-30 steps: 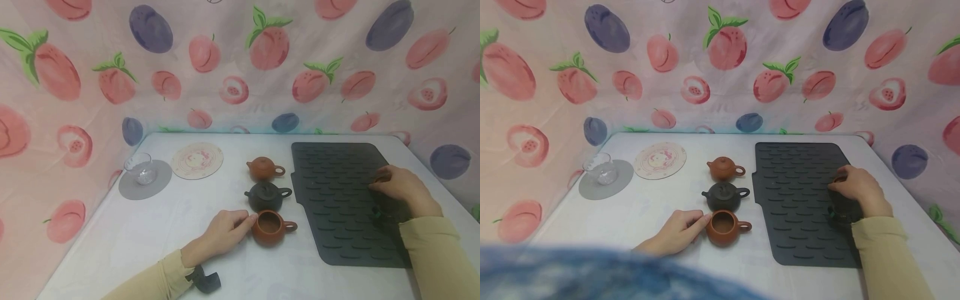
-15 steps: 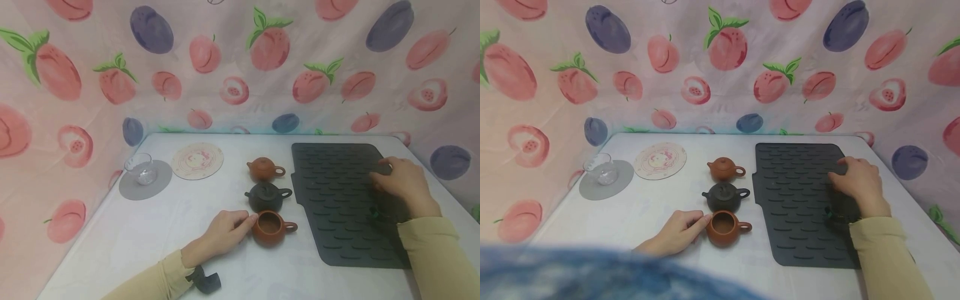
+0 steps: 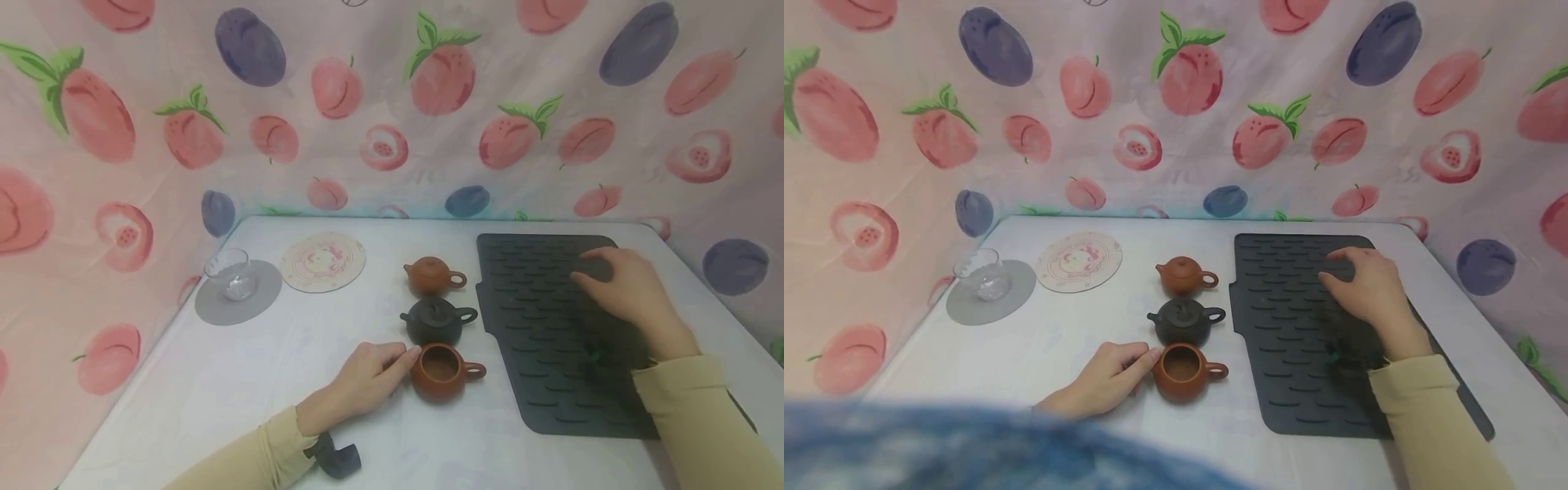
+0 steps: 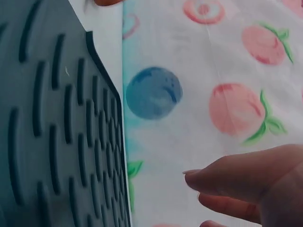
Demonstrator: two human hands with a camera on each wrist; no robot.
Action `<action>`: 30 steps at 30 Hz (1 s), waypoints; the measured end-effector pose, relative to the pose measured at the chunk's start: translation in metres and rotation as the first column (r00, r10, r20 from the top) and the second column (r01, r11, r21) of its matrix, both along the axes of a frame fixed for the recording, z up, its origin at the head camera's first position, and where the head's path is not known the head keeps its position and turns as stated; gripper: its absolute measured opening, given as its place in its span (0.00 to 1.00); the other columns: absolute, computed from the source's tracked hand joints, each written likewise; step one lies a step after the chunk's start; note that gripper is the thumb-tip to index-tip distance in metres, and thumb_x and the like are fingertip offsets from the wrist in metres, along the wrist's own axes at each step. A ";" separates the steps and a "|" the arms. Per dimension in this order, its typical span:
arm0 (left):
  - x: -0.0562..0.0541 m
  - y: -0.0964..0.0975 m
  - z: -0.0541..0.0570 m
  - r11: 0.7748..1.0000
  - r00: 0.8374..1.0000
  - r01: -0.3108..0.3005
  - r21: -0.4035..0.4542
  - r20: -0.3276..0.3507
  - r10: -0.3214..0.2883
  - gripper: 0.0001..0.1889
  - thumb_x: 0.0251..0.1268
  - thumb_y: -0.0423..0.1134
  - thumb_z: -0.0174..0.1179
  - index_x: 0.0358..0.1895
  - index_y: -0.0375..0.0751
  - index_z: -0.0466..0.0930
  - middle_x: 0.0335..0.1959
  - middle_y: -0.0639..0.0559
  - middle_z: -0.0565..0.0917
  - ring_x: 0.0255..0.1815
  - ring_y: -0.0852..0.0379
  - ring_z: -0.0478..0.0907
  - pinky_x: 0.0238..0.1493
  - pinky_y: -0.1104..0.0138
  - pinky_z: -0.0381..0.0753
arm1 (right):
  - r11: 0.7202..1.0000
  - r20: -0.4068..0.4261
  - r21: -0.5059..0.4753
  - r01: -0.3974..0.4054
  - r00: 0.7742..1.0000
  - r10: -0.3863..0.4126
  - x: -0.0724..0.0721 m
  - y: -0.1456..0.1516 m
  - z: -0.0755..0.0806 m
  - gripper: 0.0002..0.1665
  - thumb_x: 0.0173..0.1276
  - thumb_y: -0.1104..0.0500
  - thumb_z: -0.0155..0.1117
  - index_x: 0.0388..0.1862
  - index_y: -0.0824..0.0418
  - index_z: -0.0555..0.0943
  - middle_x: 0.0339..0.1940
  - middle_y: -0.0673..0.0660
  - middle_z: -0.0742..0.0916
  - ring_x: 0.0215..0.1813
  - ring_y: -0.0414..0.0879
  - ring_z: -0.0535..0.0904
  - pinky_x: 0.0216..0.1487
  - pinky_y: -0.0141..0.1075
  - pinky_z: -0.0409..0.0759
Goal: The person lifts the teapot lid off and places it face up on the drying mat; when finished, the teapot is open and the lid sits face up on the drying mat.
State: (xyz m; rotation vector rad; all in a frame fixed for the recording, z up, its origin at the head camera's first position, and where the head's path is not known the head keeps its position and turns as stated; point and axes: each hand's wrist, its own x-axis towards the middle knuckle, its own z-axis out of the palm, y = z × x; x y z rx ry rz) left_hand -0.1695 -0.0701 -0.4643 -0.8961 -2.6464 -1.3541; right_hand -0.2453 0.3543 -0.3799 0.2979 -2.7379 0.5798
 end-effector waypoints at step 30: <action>-0.015 0.004 0.008 0.982 0.957 -0.180 0.055 0.239 0.162 0.32 0.81 0.64 0.42 0.20 0.49 0.74 0.09 0.58 0.74 0.09 0.58 0.68 0.12 0.65 0.68 | 0.972 0.182 -0.065 -0.227 0.955 0.236 0.004 -0.098 -0.010 0.26 0.71 0.54 0.70 0.63 0.64 0.79 0.64 0.67 0.80 0.67 0.65 0.73 0.64 0.63 0.69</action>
